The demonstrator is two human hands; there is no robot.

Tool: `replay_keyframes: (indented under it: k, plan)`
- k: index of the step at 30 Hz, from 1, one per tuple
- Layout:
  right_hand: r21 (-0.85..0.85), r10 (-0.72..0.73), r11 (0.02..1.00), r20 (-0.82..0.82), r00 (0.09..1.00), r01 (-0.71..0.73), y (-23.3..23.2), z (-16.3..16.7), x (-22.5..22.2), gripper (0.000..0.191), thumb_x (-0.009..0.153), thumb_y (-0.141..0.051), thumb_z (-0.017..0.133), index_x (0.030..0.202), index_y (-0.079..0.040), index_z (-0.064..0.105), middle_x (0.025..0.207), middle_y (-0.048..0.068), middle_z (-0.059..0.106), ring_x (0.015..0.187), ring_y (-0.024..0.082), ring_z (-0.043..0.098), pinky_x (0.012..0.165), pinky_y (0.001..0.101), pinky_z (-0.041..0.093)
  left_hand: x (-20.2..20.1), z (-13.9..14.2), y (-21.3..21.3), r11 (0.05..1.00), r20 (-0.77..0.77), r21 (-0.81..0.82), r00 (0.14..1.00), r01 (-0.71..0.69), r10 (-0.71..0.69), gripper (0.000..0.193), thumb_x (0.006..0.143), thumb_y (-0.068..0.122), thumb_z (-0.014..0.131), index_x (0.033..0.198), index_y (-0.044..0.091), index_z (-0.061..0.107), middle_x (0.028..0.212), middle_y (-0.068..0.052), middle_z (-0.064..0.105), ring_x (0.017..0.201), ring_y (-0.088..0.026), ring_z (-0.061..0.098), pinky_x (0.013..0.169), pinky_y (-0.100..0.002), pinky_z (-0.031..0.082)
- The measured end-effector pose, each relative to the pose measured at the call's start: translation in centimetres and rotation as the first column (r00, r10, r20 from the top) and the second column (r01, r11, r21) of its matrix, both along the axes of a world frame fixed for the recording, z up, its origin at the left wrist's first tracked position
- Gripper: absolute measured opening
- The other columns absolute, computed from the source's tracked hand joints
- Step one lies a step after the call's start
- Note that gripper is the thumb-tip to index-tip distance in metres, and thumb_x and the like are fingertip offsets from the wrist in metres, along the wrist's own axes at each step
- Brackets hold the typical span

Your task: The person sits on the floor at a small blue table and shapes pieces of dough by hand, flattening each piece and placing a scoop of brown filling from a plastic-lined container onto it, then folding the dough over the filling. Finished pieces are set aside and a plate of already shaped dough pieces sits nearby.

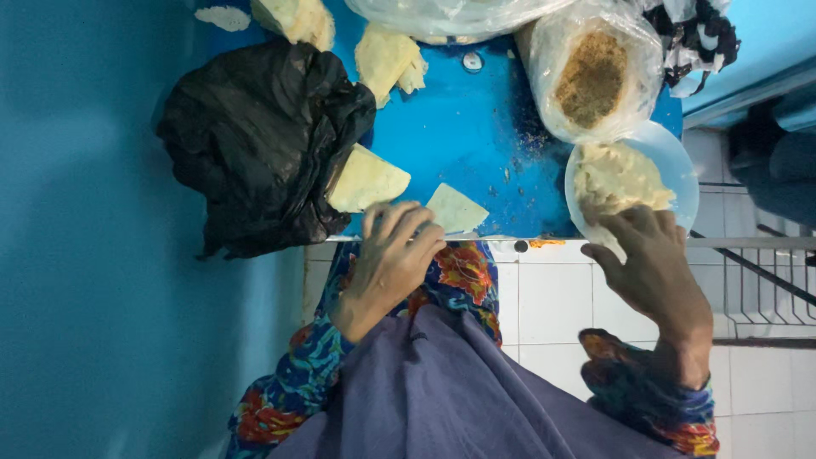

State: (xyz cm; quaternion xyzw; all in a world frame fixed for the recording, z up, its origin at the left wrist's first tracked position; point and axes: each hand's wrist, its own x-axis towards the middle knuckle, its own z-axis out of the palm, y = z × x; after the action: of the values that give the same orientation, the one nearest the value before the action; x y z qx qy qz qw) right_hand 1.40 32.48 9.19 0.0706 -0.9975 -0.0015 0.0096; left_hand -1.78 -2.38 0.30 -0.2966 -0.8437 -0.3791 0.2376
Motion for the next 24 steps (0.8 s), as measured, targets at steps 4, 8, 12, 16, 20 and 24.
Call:
replay_keyframes:
  k: [4, 8, 12, 16, 20, 24]
  plan:
    - [-0.011, 0.035, 0.999, 0.017, 0.999, -0.035, 0.2, 0.3, 0.1, 0.043, 0.086, -0.034, 0.076, 0.125, -0.016, 0.075, 0.12, 0.014, 0.065, 0.115, 0.038, 0.054, 0.1, 0.0516, 0.043, 0.1, 0.3, 0.2, 1.0, 0.001, 0.013, 1.0, 0.018, -0.018, 0.021, 0.093, 0.016, 0.079, 0.107, 0.009, 0.066, 0.116, -0.004, 0.063, 0.118, -0.025, 0.058, 0.106, -0.05, 0.039]
    - [-0.051, 0.024, 0.999, 0.06, 0.998, -0.021, -0.1, 0.5, -0.4, 0.039, 0.087, -0.033, 0.076, 0.12, -0.012, 0.075, 0.118, 0.012, 0.065, 0.117, 0.036, 0.055, 0.1, 0.0489, 0.044, 0.2, 0.2, -0.1, 0.999, 0.008, 0.022, 0.999, 0.039, -0.039, 0.023, 0.091, 0.013, 0.076, 0.111, 0.007, 0.068, 0.116, -0.005, 0.065, 0.115, -0.025, 0.06, 0.104, -0.049, 0.04]
    - [0.053, -0.059, 0.997, 0.046, 0.997, 0.057, -1.6, 1.8, -0.4, 0.037, 0.079, -0.034, 0.082, 0.106, -0.009, 0.075, 0.118, 0.014, 0.065, 0.116, 0.037, 0.054, 0.098, 0.0498, 0.042, 0.0, 0.0, -0.5, 0.995, 0.001, 0.06, 0.997, 0.075, -0.075, 0.021, 0.09, 0.008, 0.074, 0.111, 0.006, 0.068, 0.115, -0.006, 0.066, 0.114, -0.026, 0.061, 0.101, -0.045, 0.045]
    - [-0.194, 0.049, 0.979, -0.073, 0.996, -0.062, -5.0, 2.8, -0.3, 0.035, 0.08, -0.024, 0.081, 0.109, -0.007, 0.068, 0.119, 0.015, 0.062, 0.118, 0.037, 0.053, 0.102, 0.048, 0.042, -0.1, 0.2, -0.7, 0.991, 0.013, 0.081, 0.994, 0.107, -0.109, 0.02, 0.089, 0.006, 0.075, 0.108, 0.005, 0.068, 0.112, -0.007, 0.066, 0.112, -0.028, 0.061, 0.099, -0.045, 0.047]
    - [-0.482, 0.317, 0.822, -0.053, 0.947, -0.303, -10.0, 0.5, -3.4, 0.037, 0.086, 0.001, 0.07, 0.119, -0.016, 0.072, 0.11, 0.011, 0.059, 0.109, 0.033, 0.053, 0.094, 0.0432, 0.042, -0.2, 0.2, -0.7, 0.985, 0.027, 0.117, 0.991, 0.123, -0.127, 0.02, 0.087, 0.006, 0.074, 0.106, 0.005, 0.07, 0.112, -0.008, 0.066, 0.111, -0.029, 0.062, 0.099, -0.045, 0.047]
    - [-0.339, 0.416, 0.851, -0.035, 0.909, -0.402, -13.4, -2.1, -6.1, 0.06, 0.082, 0.01, 0.064, 0.132, -0.023, 0.072, 0.101, 0.01, 0.056, 0.099, 0.03, 0.051, 0.087, 0.0425, 0.04, -0.4, -0.1, -0.9, 0.984, 0.022, 0.126, 0.991, 0.125, -0.129, 0.019, 0.088, 0.004, 0.073, 0.106, 0.004, 0.071, 0.112, -0.009, 0.067, 0.111, -0.03, 0.062, 0.099, -0.046, 0.048]
